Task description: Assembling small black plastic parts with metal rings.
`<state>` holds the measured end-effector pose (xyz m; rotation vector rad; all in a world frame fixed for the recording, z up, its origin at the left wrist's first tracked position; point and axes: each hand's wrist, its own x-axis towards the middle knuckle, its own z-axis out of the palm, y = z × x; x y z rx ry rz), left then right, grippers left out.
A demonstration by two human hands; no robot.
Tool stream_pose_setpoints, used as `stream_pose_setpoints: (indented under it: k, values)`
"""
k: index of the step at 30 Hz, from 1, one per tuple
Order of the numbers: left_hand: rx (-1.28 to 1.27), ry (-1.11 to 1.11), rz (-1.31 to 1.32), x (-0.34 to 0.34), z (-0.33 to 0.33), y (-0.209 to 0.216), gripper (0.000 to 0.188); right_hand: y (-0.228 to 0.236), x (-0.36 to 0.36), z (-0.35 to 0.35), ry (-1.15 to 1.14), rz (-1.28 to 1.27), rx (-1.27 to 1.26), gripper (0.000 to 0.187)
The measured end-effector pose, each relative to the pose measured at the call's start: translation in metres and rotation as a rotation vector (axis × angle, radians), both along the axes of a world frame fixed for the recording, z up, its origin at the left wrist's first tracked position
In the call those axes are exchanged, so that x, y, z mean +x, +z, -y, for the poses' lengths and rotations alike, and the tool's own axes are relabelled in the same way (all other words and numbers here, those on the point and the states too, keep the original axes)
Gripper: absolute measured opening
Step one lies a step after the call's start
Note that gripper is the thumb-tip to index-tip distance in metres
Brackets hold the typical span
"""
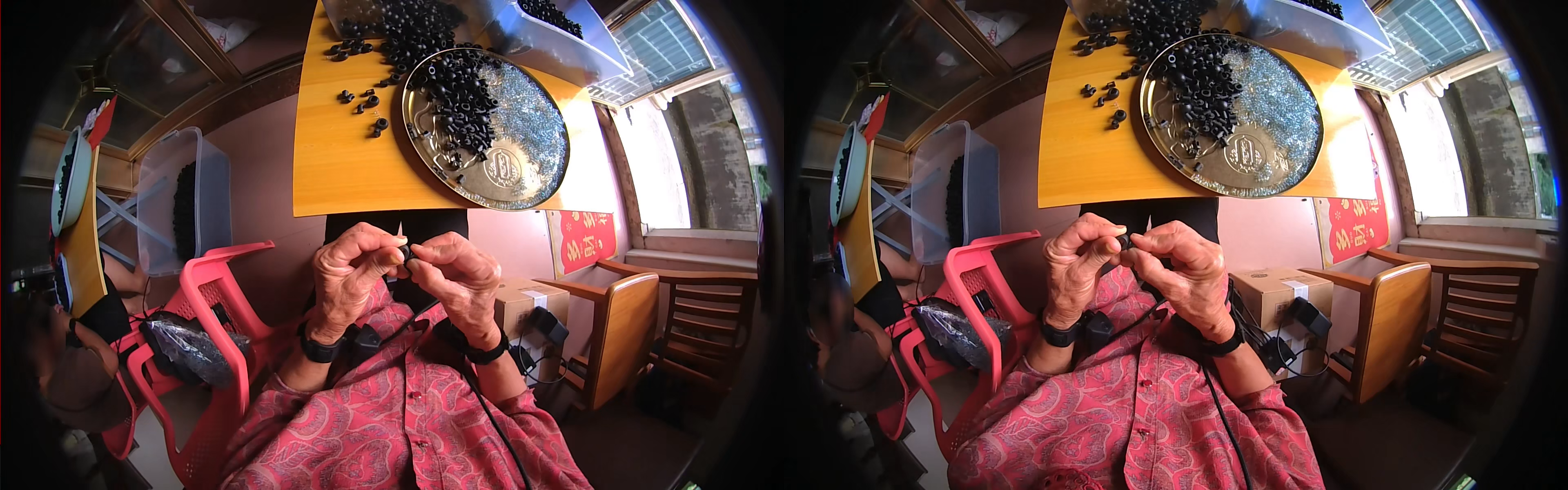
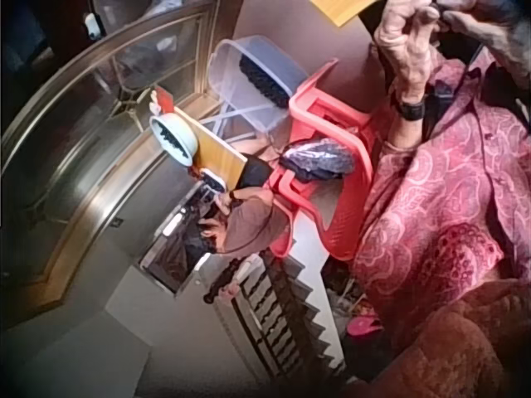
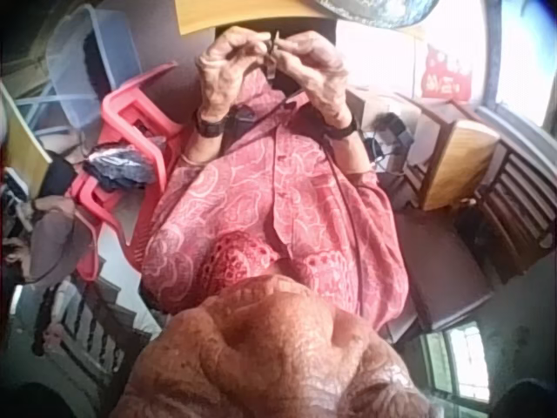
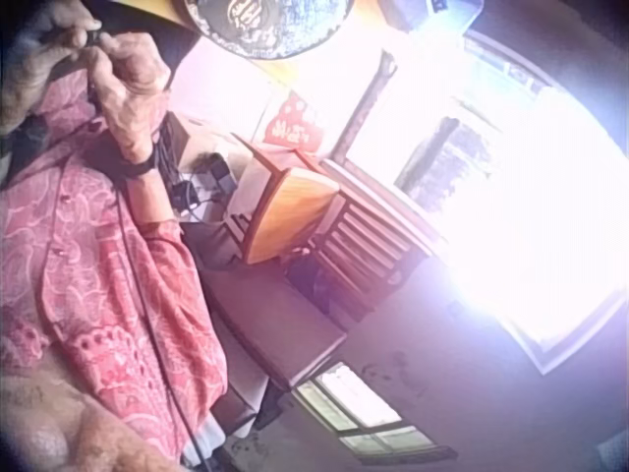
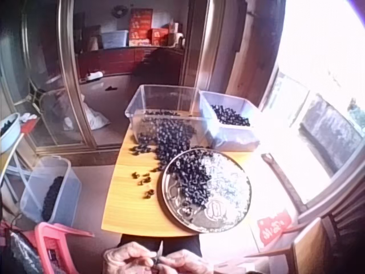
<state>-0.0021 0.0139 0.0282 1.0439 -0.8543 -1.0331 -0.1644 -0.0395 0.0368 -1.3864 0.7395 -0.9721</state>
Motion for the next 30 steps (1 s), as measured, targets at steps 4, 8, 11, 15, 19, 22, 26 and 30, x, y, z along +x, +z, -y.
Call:
stream_pose_setpoints:
  k: [4,8,11,15,19,22,26,30]
  values:
    - [0.0,-0.026,0.097,0.004,0.001,0.005,0.013,0.0,0.0,0.002,-0.01,-0.072,-0.175,0.018]
    - [0.014,-0.044,0.202,0.007,0.001,0.007,0.012,0.002,0.001,0.001,-0.043,-0.192,-0.439,0.024]
    - [0.009,-0.05,0.229,0.008,0.002,0.006,0.011,0.001,0.001,0.0,-0.069,-0.283,-0.56,0.028]
    - [0.016,-0.041,0.203,0.007,0.001,0.002,0.01,0.002,0.004,-0.001,-0.088,-0.295,-0.572,0.028]
    - [-0.007,-0.006,0.231,0.01,0.0,-0.002,0.009,-0.002,0.01,0.002,-0.079,-0.217,-0.494,0.028]
    - [0.013,-0.011,0.186,0.014,0.0,-0.002,0.012,-0.006,0.014,0.005,-0.073,-0.196,-0.481,0.028]
    - [0.044,-0.021,0.204,0.018,0.001,0.002,0.016,-0.013,0.018,0.007,-0.073,-0.161,-0.419,0.026]
    - [0.039,0.004,0.217,0.021,0.006,-0.005,0.016,-0.018,0.024,0.011,-0.072,-0.184,-0.416,0.026]
